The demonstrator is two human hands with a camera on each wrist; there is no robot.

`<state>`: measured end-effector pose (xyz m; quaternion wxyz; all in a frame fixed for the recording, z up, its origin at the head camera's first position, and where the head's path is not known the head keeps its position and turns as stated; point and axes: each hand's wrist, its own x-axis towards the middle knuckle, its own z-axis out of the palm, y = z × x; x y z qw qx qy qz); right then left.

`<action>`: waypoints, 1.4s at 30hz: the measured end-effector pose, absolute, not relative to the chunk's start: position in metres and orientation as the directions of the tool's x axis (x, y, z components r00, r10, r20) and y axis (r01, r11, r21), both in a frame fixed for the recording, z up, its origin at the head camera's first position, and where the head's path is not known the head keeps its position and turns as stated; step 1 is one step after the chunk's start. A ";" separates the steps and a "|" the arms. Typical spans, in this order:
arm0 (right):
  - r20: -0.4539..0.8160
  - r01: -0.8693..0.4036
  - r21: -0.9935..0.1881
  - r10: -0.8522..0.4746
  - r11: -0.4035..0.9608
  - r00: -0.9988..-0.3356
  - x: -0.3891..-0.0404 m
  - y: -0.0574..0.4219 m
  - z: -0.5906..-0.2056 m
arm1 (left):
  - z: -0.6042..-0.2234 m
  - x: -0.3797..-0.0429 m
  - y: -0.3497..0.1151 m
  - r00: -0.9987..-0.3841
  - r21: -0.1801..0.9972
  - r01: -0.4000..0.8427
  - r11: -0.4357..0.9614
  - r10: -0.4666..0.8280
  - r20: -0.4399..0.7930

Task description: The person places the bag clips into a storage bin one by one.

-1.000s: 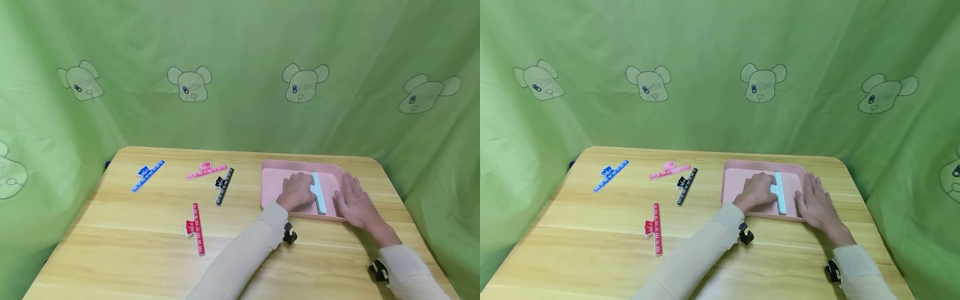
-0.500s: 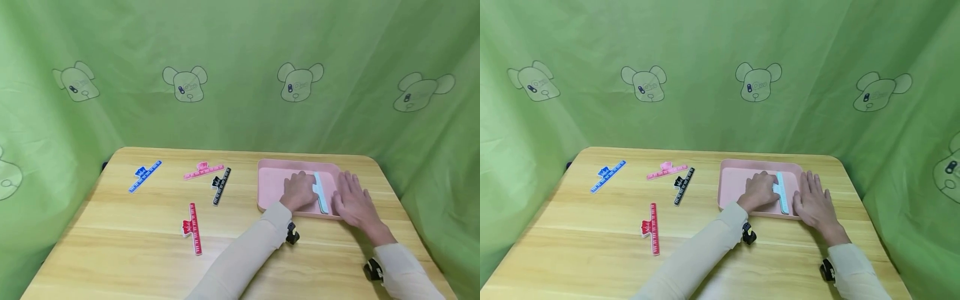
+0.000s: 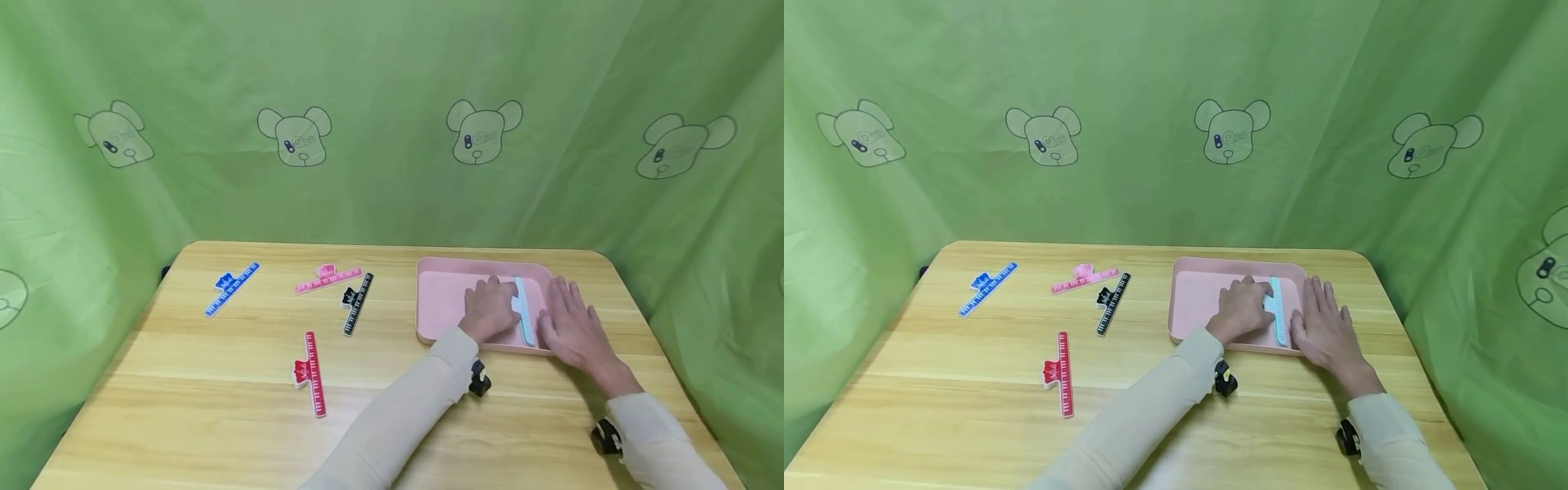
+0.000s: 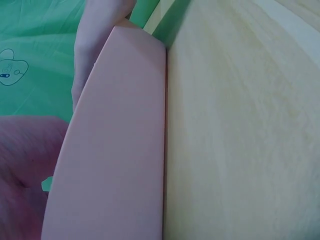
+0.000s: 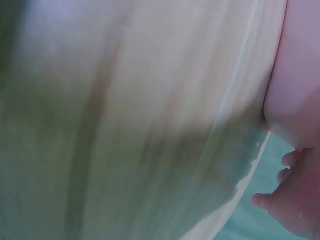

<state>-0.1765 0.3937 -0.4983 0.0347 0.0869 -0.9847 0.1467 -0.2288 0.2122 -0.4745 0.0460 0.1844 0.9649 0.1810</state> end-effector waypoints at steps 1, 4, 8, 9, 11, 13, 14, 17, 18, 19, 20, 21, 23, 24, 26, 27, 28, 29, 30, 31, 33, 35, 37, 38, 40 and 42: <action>0.090 -0.180 -0.286 -0.161 0.941 -0.983 -0.176 0.393 -0.498 | -0.475 -0.229 0.212 -0.929 0.367 0.336 0.867 0.370 -0.023; 0.079 -0.175 -0.295 -0.158 0.939 -0.984 -0.177 0.393 -0.498 | -0.475 -0.229 0.213 -0.930 0.371 0.329 0.868 0.365 -0.029; 0.070 -0.171 -0.303 -0.157 0.938 -0.985 -0.177 0.392 -0.499 | -0.475 -0.229 0.212 -0.930 0.386 0.323 0.864 0.366 -0.041; 0.066 -0.169 -0.305 -0.156 0.937 -0.985 -0.177 0.392 -0.499 | -0.475 -0.229 0.212 -0.928 0.388 0.328 0.861 0.371 -0.041; 0.064 -0.167 -0.308 -0.155 0.936 -0.986 -0.177 0.391 -0.499 | -0.474 -0.230 0.210 -0.924 0.397 0.334 0.855 0.381 -0.043; 0.060 -0.165 -0.314 -0.154 0.935 -0.986 -0.177 0.392 -0.499 | -0.472 -0.230 0.208 -0.918 0.404 0.344 0.848 0.394 -0.044; 0.062 -0.166 -0.316 -0.154 0.934 -0.986 -0.177 0.392 -0.499 | -0.471 -0.230 0.207 -0.915 0.408 0.348 0.844 0.400 -0.047; 0.068 -0.169 -0.324 -0.156 0.931 -0.985 -0.177 0.392 -0.500 | -0.466 -0.230 0.201 -0.906 0.426 0.357 0.831 0.419 -0.058; 0.070 -0.169 -0.328 -0.155 0.929 -0.985 -0.176 0.392 -0.500 | -0.464 -0.229 0.199 -0.904 0.432 0.359 0.827 0.424 -0.061; 0.071 -0.170 -0.332 -0.155 0.928 -0.985 -0.176 0.392 -0.500 | -0.462 -0.229 0.197 -0.900 0.437 0.363 0.823 0.431 -0.063; 0.072 -0.169 -0.336 -0.154 0.927 -0.985 -0.176 0.392 -0.500 | -0.460 -0.228 0.195 -0.898 0.442 0.365 0.820 0.435 -0.064; 0.070 -0.169 -0.340 -0.154 0.925 -0.986 -0.176 0.392 -0.500 | -0.459 -0.227 0.193 -0.897 0.444 0.368 0.817 0.438 -0.064; 0.069 -0.172 -0.348 -0.158 0.921 -0.985 -0.176 0.392 -0.499 | -0.456 -0.226 0.189 -0.894 0.444 0.373 0.815 0.443 -0.062; 0.070 -0.176 -0.351 -0.161 0.920 -0.984 -0.175 0.393 -0.499 | -0.455 -0.226 0.187 -0.893 0.444 0.376 0.814 0.445 -0.060; 0.073 -0.181 -0.356 -0.166 0.917 -0.983 -0.175 0.394 -0.498 | -0.452 -0.224 0.183 -0.892 0.438 0.384 0.813 0.449 -0.049; 0.076 -0.184 -0.357 -0.168 0.916 -0.983 -0.175 0.395 -0.498 | -0.451 -0.223 0.181 -0.891 0.435 0.392 0.811 0.453 -0.042; 0.082 -0.188 -0.357 -0.169 0.915 -0.982 -0.175 0.396 -0.498 | -0.450 -0.221 0.178 -0.889 0.434 0.399 0.808 0.456 -0.032; 0.085 -0.189 -0.358 -0.170 0.914 -0.982 -0.175 0.397 -0.498 | -0.448 -0.220 0.176 -0.888 0.433 0.407 0.805 0.460 -0.022; 0.088 -0.190 -0.358 -0.169 0.914 -0.982 -0.175 0.397 -0.499 | -0.446 -0.218 0.173 -0.886 0.428 0.415 0.803 0.464 -0.011; 0.091 -0.191 -0.360 -0.169 0.913 -0.981 -0.174 0.398 -0.499 | -0.445 -0.216 0.171 -0.883 0.424 0.424 0.800 0.469 -0.002; 0.099 -0.197 -0.360 -0.173 0.912 -0.980 -0.174 0.399 -0.500 | -0.441 -0.212 0.165 -0.876 0.422 0.442 0.792 0.482 0.013; 0.104 -0.205 -0.360 -0.179 0.910 -0.978 -0.174 0.400 -0.501 | -0.438 -0.208 0.159 -0.869 0.419 0.459 0.784 0.494 0.027; 0.109 -0.215 -0.358 -0.188 0.909 -0.976 -0.175 0.400 -0.501 | -0.434 -0.206 0.153 -0.863 0.418 0.472 0.776 0.503 0.040; 0.113 -0.221 -0.356 -0.193 0.908 -0.975 -0.175 0.400 -0.502 | -0.432 -0.205 0.150 -0.861 0.417 0.477 0.774 0.506 0.047; 0.115 -0.228 -0.355 -0.200 0.907 -0.973 -0.177 0.399 -0.502 | -0.429 -0.203 0.144 -0.860 0.414 0.483 0.771 0.507 0.059; 0.115 -0.231 -0.358 -0.203 0.905 -0.972 -0.178 0.397 -0.503 | -0.427 -0.201 0.139 -0.857 0.411 0.491 0.768 0.512 0.066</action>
